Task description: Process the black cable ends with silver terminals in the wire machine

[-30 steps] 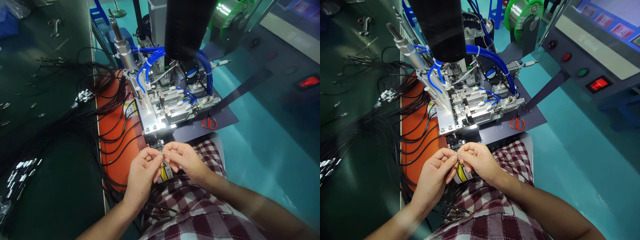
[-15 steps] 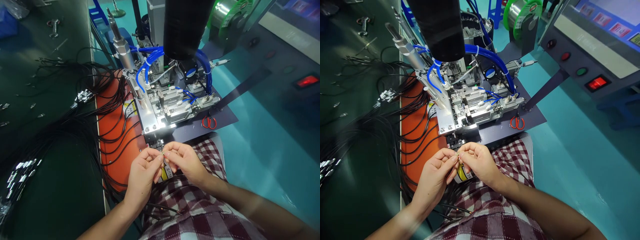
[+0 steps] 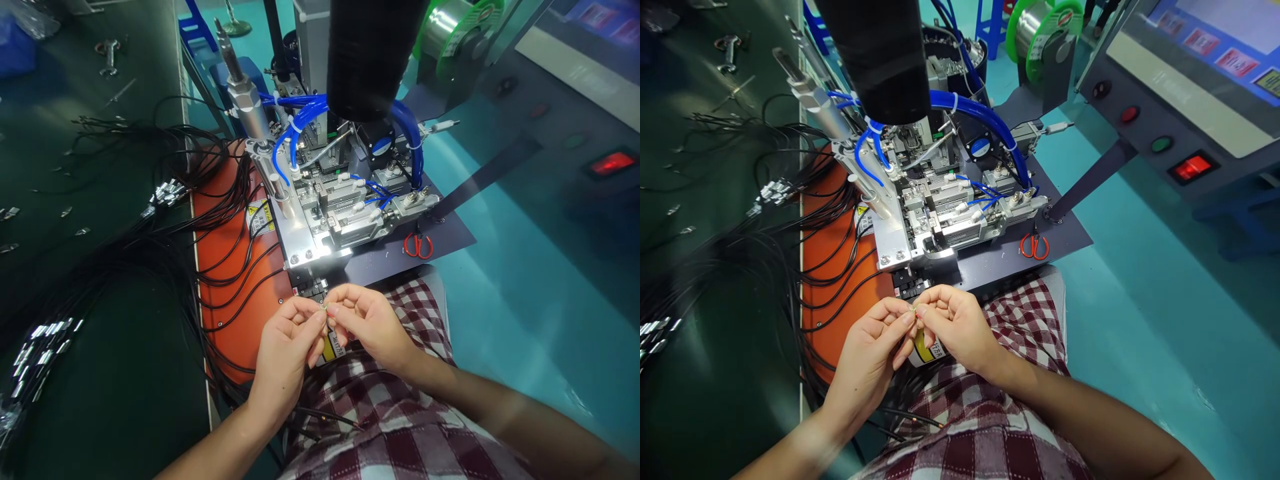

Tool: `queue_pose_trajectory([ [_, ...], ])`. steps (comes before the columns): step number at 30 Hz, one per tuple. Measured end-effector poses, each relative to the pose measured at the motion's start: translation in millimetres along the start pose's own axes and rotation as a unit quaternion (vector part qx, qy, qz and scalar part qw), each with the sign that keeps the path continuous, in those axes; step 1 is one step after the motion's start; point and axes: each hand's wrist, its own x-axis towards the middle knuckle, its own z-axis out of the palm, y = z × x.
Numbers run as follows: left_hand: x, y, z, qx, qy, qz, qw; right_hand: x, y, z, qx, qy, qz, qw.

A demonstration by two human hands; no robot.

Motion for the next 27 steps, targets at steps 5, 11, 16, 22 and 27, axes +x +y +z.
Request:
queue_pose_trajectory([
  [5,-0.3,-2.8,-1.0,0.006,-0.001,0.004,1.000,2.2,-3.5,0.4,0.002,0.000,0.013,1.000],
  [11,-4.4,-0.3,1.0,0.049,0.045,0.054,0.996,-4.7,-6.4,2.9,-0.061,0.022,-0.001,0.998],
  [16,-3.0,2.1,-0.2,0.041,0.035,0.030,0.998,-10.4,-2.4,3.6,-0.104,0.039,-0.069,0.991],
  [22,-1.7,9.1,1.4,0.012,0.014,-0.022,1.000,-3.5,-1.7,-4.6,-0.056,0.024,-0.021,0.998],
  [27,-2.7,12.7,3.4,0.001,0.020,-0.023,1.000,-4.1,-5.3,-5.8,-0.079,0.016,-0.012,0.997],
])
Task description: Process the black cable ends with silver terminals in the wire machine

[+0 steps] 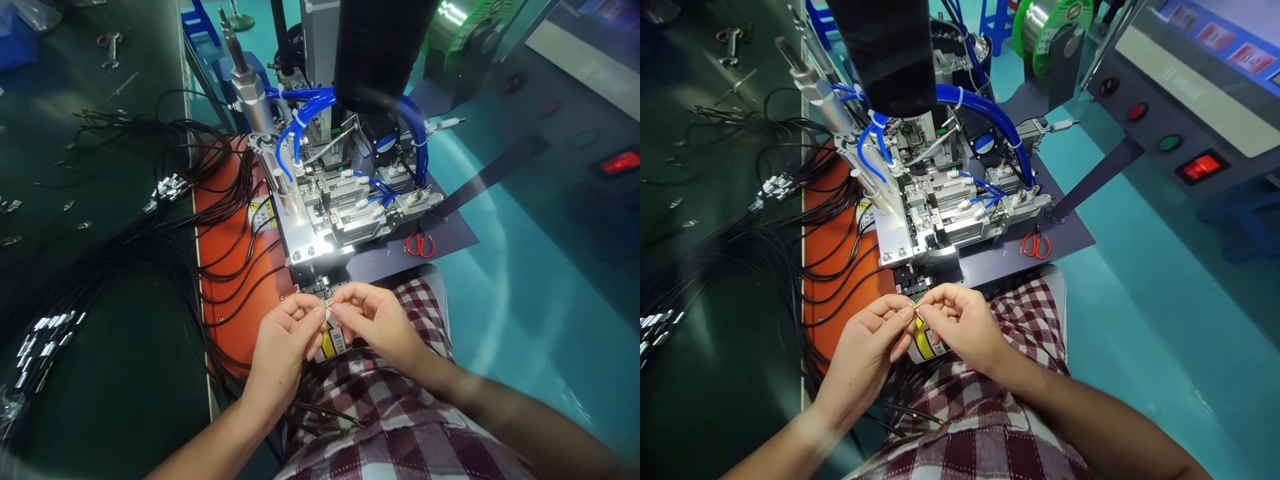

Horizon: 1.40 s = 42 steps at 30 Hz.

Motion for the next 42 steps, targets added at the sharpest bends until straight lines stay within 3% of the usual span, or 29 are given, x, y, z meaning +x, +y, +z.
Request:
queue_pose_trajectory([
  [16,2.1,-6.5,-1.7,-0.007,-0.007,0.010,1.000,2.0,1.7,3.6,0.025,-0.005,0.010,1.000],
  [24,3.0,-5.5,-2.7,-0.031,-0.026,-0.008,0.999,-4.3,2.4,5.6,-0.039,0.013,-0.050,0.998],
  [31,6.4,-10.0,-2.4,-0.028,-0.021,-0.017,0.999,-1.4,6.2,3.7,0.005,-0.008,0.006,1.000],
  [42,3.1,-9.7,-3.1,0.014,-0.014,-0.010,1.000,-3.2,9.8,2.4,-0.016,0.012,-0.003,1.000],
])
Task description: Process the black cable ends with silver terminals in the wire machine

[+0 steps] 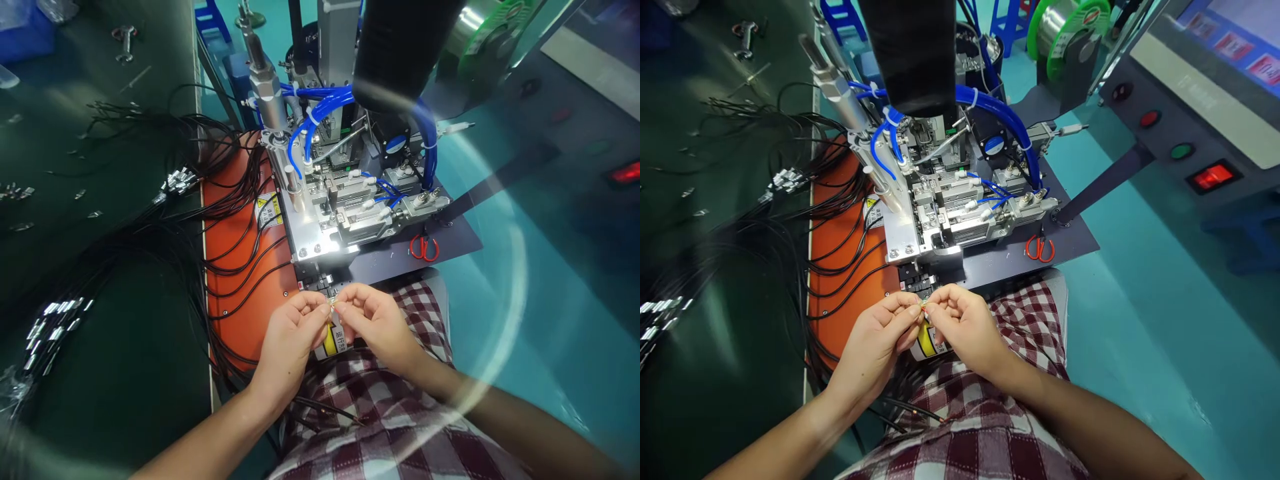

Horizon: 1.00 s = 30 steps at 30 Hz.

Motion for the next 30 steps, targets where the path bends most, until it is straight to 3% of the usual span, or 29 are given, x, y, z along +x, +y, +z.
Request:
queue_pose_trajectory([
  [8,1.5,1.3,-0.5,0.005,0.000,-0.003,1.000,5.2,-5.2,-7.7,-0.045,0.001,-0.014,0.999],
  [18,2.3,3.3,-0.4,0.008,-0.015,0.009,1.000,7.0,-1.0,-8.5,-0.160,0.002,-0.117,0.980],
  [26,4.6,2.6,-3.1,-0.012,-0.037,0.050,0.998,15.4,-0.7,-9.7,0.013,-0.073,-0.019,0.997],
  [30,7.6,2.0,-4.4,-0.018,-0.042,0.047,0.998,16.6,1.4,-9.5,0.028,-0.066,-0.002,0.997],
])
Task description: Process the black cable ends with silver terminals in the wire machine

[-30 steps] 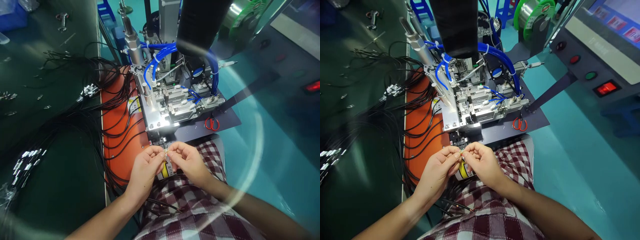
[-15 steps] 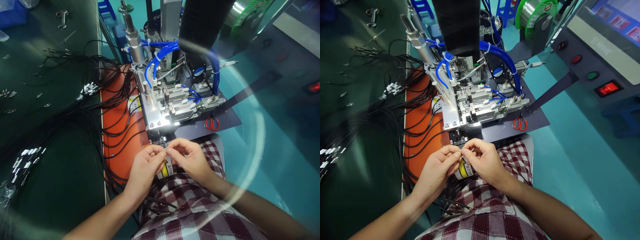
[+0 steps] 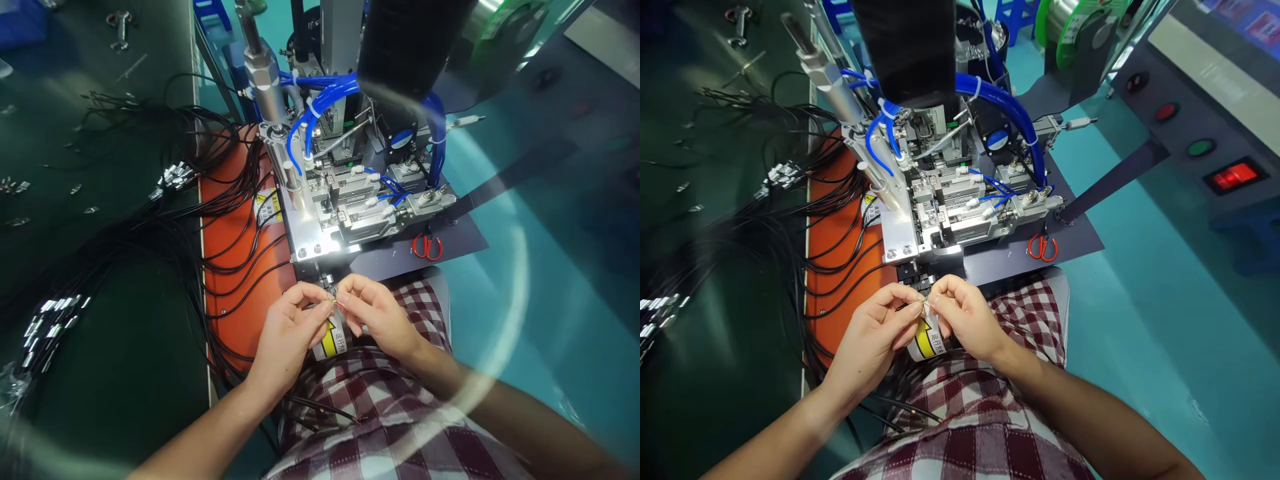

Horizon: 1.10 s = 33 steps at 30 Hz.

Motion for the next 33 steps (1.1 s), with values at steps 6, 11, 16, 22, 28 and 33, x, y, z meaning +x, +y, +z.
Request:
queue_pose_trajectory([
  [6,3.9,9.2,-1.1,0.062,0.017,-0.034,0.997,4.2,-5.7,-6.3,-0.024,0.022,0.004,0.999],
  [11,10.3,9.3,-10.7,0.323,0.043,0.150,0.934,14.9,-5.0,-14.0,-0.057,0.046,-0.010,0.997],
  [16,20.5,3.5,-23.7,0.512,0.017,0.351,0.784,26.8,4.0,-17.6,-0.069,0.053,-0.010,0.996],
  [22,24.6,-2.7,-36.5,0.570,-0.017,0.372,0.732,33.3,10.2,-18.6,-0.081,0.036,0.001,0.996],
  [28,25.7,-6.7,-39.5,0.576,-0.021,0.361,0.733,33.6,10.3,-17.4,-0.083,0.040,0.014,0.996],
  [33,26.1,-8.9,-40.8,0.579,-0.019,0.357,0.733,34.2,12.0,-17.3,-0.077,0.041,0.019,0.996],
])
